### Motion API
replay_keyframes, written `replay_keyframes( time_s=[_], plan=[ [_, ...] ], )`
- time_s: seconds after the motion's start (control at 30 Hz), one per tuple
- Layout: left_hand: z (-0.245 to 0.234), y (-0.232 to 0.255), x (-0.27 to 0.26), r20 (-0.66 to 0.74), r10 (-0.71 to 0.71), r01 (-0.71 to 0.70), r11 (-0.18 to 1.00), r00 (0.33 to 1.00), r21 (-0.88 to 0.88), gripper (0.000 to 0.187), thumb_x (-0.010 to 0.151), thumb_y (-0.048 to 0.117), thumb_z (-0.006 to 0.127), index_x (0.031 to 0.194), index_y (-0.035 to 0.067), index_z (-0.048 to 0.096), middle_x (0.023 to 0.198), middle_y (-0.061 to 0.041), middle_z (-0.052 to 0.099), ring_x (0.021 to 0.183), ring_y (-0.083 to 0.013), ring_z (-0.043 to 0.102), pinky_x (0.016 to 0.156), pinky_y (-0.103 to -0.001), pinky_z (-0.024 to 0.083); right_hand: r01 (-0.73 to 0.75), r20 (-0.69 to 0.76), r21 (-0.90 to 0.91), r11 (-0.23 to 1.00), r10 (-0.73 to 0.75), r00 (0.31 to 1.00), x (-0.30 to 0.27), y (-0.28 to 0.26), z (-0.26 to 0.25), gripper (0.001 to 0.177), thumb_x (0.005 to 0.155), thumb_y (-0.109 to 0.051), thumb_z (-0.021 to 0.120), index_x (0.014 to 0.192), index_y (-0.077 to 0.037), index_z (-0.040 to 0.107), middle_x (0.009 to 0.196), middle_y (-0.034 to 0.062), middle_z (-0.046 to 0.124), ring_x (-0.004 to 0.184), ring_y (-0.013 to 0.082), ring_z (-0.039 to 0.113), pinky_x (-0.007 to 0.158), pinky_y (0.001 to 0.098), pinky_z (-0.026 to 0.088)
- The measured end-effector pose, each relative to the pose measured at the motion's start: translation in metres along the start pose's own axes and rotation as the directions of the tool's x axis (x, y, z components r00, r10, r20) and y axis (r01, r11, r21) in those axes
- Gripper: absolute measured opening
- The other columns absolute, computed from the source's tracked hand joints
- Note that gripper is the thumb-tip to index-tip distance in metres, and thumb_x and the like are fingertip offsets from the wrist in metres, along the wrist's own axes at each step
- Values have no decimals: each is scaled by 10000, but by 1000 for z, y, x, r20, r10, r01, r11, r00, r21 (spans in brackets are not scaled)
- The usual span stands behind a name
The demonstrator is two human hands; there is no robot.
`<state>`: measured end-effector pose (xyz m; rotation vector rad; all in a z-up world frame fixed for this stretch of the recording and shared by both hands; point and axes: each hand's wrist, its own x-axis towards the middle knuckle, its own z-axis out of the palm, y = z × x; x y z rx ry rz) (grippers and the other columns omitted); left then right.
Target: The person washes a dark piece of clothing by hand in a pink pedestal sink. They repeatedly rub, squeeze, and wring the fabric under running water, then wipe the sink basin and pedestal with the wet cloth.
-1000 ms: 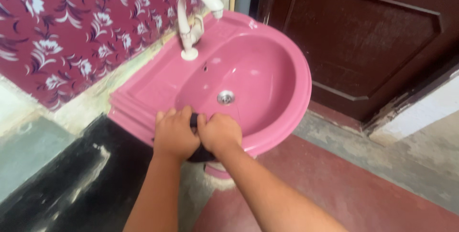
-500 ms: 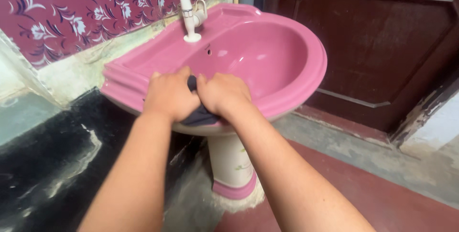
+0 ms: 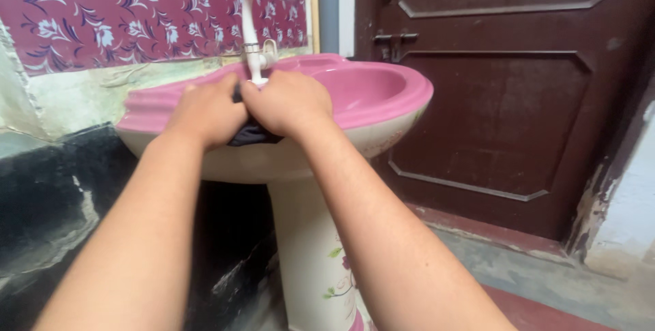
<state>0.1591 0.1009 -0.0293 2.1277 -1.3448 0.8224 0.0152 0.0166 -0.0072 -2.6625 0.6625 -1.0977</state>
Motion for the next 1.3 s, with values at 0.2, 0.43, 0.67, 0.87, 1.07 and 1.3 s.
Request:
replay_keyframes(
  time_s=[0.2, 0.43, 0.67, 0.87, 1.07, 1.3],
  plan=[
    [-15, -12, -37, -287, 227, -155, 955, 931, 251, 431, 896, 359, 619, 1201, 54, 630, 1005, -205, 720, 969, -386, 665, 897, -488, 462, 167, -345, 21, 986, -150, 927, -35, -8, 14, 583, 835, -597, 577, 857, -47, 769, 882, 184, 750, 856, 365, 734, 794, 494, 576],
    [-65, -60, -51, -14, 446, -309, 640, 895, 703, 510, 802, 500, 675, 1119, 105, 616, 1055, -48, 679, 1078, -220, 621, 900, -375, 459, 313, -321, -165, 935, -351, 880, -41, -44, 39, 630, 792, -611, 658, 1089, -56, 680, 955, 144, 738, 900, 331, 720, 820, 469, 559],
    [-58, -114, -75, -11, 213, -120, 590, 977, 798, 709, 767, 438, 720, 1365, 85, 576, 1329, -44, 603, 1288, -212, 537, 1054, -408, 427, 418, -141, -451, 788, -526, 839, -33, -95, 92, 1063, 662, -424, 807, 1563, -163, 307, 1352, 246, 560, 1260, 403, 556, 1038, 488, 456],
    [-7, -158, -65, 77, -109, 56, 861, 991, 506, 1068, 690, 368, 772, 1538, -36, 265, 1583, -202, 284, 1471, -341, 241, 1155, -556, 207, 425, -2, -570, 703, -519, 855, -23, -116, 121, 1043, 674, -503, 794, 1535, -159, 315, 1468, 258, 446, 1403, 453, 404, 1141, 644, 303],
    [6, -159, -52, 65, 16, -35, 952, 998, 305, 1140, 744, 457, 727, 1566, -50, 121, 1680, -244, 50, 1552, -358, 23, 1208, -550, 39, 401, -163, -623, 672, -613, 773, -31, -100, 109, 840, 712, -361, 780, 1453, -166, 438, 1400, 213, 531, 1300, 449, 528, 1024, 633, 436],
    [-9, -103, -60, -34, 302, -285, 926, 953, 249, 1420, 525, 617, 851, 1546, -84, 156, 1616, -290, 174, 1502, -430, 122, 1198, -507, 125, 517, -68, -492, 700, -623, 779, -50, -54, 59, 889, 659, -226, 847, 1448, -106, 454, 1083, 186, 646, 958, 359, 687, 767, 471, 555]
  ],
)
